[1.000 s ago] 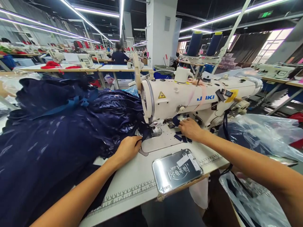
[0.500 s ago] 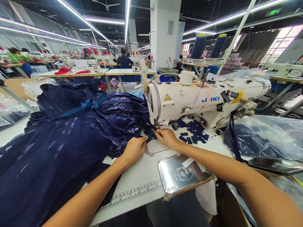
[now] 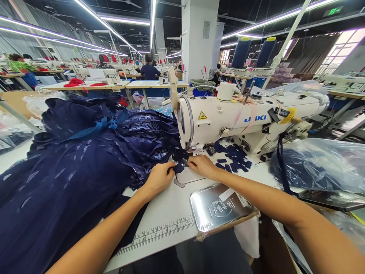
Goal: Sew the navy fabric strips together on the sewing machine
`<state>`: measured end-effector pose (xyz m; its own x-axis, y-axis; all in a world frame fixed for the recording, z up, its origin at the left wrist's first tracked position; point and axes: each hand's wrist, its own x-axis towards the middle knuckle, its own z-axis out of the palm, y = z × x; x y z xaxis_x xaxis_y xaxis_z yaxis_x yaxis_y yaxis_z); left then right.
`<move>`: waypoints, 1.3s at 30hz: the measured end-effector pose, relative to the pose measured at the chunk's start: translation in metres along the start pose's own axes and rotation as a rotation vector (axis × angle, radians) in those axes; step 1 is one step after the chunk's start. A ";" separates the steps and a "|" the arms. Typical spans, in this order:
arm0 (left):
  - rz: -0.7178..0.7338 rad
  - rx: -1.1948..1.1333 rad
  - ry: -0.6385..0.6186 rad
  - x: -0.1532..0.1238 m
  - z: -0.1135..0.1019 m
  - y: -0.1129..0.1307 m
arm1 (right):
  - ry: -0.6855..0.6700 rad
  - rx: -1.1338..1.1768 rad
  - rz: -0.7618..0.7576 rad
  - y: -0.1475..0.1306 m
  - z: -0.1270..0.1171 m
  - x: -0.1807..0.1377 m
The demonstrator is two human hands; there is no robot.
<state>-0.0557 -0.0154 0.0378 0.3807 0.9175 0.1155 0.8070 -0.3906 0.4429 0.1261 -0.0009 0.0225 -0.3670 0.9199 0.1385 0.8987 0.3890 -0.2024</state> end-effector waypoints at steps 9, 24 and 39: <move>-0.114 -0.647 -0.187 -0.003 -0.012 0.005 | 0.136 0.305 0.014 0.006 0.009 -0.007; -0.088 -0.813 -0.150 -0.003 0.002 -0.002 | 0.285 0.604 -0.327 0.002 0.022 -0.014; -0.360 -1.253 0.072 -0.005 0.006 -0.002 | 0.237 0.790 -0.127 0.023 0.019 -0.038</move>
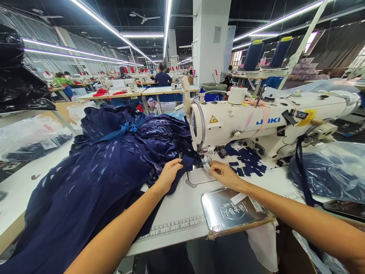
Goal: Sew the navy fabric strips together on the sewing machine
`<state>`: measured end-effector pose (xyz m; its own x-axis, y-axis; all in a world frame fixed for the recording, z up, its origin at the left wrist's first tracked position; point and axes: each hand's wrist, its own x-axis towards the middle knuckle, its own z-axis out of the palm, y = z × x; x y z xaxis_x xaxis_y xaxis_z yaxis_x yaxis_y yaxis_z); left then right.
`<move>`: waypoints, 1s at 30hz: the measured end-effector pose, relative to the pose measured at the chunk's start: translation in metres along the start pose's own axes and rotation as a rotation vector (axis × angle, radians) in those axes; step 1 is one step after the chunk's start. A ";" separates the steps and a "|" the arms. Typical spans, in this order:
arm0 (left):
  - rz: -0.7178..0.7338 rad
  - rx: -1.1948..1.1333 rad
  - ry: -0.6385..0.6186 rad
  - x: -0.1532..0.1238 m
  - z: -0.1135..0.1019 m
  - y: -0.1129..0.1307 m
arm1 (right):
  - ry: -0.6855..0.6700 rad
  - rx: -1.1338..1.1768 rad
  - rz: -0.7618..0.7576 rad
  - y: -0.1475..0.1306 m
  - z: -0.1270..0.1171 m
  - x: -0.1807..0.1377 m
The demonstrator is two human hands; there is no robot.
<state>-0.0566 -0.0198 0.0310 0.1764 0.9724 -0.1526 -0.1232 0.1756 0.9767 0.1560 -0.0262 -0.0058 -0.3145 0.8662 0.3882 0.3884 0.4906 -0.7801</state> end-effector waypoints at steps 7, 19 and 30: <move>0.023 -0.021 0.037 -0.001 0.001 0.001 | -0.013 0.007 0.010 -0.001 0.000 0.000; 0.058 -0.095 0.051 0.000 0.001 -0.001 | -0.006 0.005 0.036 -0.003 0.000 -0.002; 0.083 -0.096 0.069 0.000 0.001 -0.002 | -0.001 0.024 0.039 -0.004 0.001 -0.003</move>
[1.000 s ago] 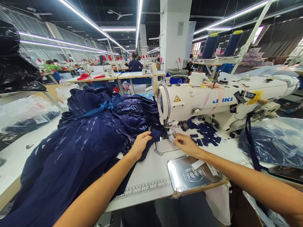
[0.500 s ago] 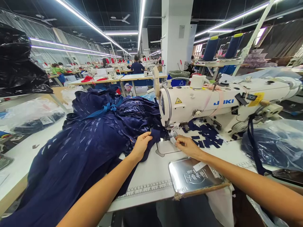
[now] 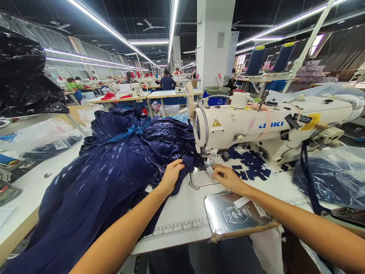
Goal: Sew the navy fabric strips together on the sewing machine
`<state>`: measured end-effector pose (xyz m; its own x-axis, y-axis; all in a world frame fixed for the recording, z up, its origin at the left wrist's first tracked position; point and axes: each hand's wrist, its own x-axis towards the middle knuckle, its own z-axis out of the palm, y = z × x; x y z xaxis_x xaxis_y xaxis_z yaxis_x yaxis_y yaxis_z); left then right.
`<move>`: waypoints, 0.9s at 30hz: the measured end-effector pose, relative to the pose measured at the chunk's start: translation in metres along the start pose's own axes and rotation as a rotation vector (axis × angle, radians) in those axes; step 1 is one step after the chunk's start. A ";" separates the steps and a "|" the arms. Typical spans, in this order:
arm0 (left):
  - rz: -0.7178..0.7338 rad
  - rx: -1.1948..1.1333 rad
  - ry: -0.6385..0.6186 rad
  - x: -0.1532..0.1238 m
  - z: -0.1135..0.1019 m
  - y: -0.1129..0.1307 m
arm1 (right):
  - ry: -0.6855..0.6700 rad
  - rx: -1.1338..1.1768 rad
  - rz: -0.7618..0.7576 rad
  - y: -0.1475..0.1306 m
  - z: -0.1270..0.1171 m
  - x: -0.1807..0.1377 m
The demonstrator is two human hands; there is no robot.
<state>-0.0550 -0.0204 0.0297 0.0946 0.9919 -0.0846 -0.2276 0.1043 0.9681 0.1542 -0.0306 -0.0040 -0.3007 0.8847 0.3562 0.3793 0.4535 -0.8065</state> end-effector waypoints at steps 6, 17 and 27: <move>0.023 0.011 -0.008 -0.001 0.000 0.001 | 0.012 -0.011 0.003 0.000 0.001 0.000; 0.579 0.475 0.037 -0.007 -0.002 -0.004 | -0.012 0.176 0.074 -0.005 -0.003 0.001; 1.482 1.118 -0.001 -0.008 -0.013 -0.003 | -0.161 1.004 0.355 -0.045 0.008 0.004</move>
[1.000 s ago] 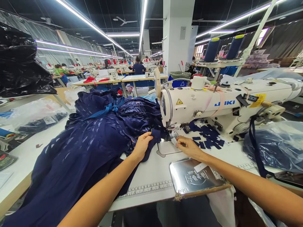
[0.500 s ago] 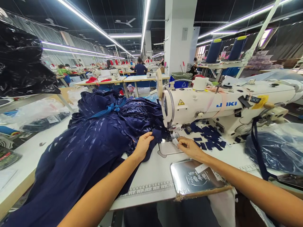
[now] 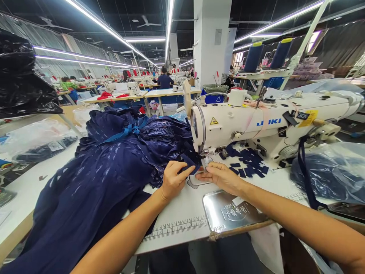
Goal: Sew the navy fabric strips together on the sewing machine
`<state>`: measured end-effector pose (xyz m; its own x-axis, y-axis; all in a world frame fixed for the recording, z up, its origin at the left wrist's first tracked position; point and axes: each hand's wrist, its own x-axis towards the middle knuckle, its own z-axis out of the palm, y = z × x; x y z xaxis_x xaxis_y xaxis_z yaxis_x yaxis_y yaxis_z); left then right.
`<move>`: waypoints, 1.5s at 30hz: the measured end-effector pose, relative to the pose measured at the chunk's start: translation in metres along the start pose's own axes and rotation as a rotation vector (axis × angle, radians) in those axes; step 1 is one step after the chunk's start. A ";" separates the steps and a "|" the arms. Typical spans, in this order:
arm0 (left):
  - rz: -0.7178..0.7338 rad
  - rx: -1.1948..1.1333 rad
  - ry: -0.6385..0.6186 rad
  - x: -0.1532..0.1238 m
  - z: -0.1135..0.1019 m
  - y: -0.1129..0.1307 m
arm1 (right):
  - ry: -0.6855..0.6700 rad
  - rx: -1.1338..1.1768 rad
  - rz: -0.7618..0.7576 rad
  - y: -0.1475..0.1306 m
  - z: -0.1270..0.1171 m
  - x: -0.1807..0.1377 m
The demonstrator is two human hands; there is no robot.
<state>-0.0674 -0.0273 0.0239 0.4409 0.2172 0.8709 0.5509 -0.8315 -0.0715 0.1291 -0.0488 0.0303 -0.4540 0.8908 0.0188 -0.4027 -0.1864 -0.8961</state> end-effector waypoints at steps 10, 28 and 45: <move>-0.026 -0.057 -0.048 0.001 0.003 0.003 | 0.085 0.002 0.019 0.006 0.003 0.004; -0.476 -0.327 -0.193 -0.003 0.010 0.003 | 0.140 -0.558 -0.238 0.002 -0.001 0.001; -0.288 0.046 -0.094 0.009 0.006 0.034 | 0.299 -0.108 -0.102 0.003 -0.004 0.003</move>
<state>-0.0407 -0.0502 0.0270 0.3240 0.4889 0.8099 0.6933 -0.7052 0.1484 0.1298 -0.0455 0.0256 -0.1563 0.9877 -0.0060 -0.3398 -0.0594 -0.9386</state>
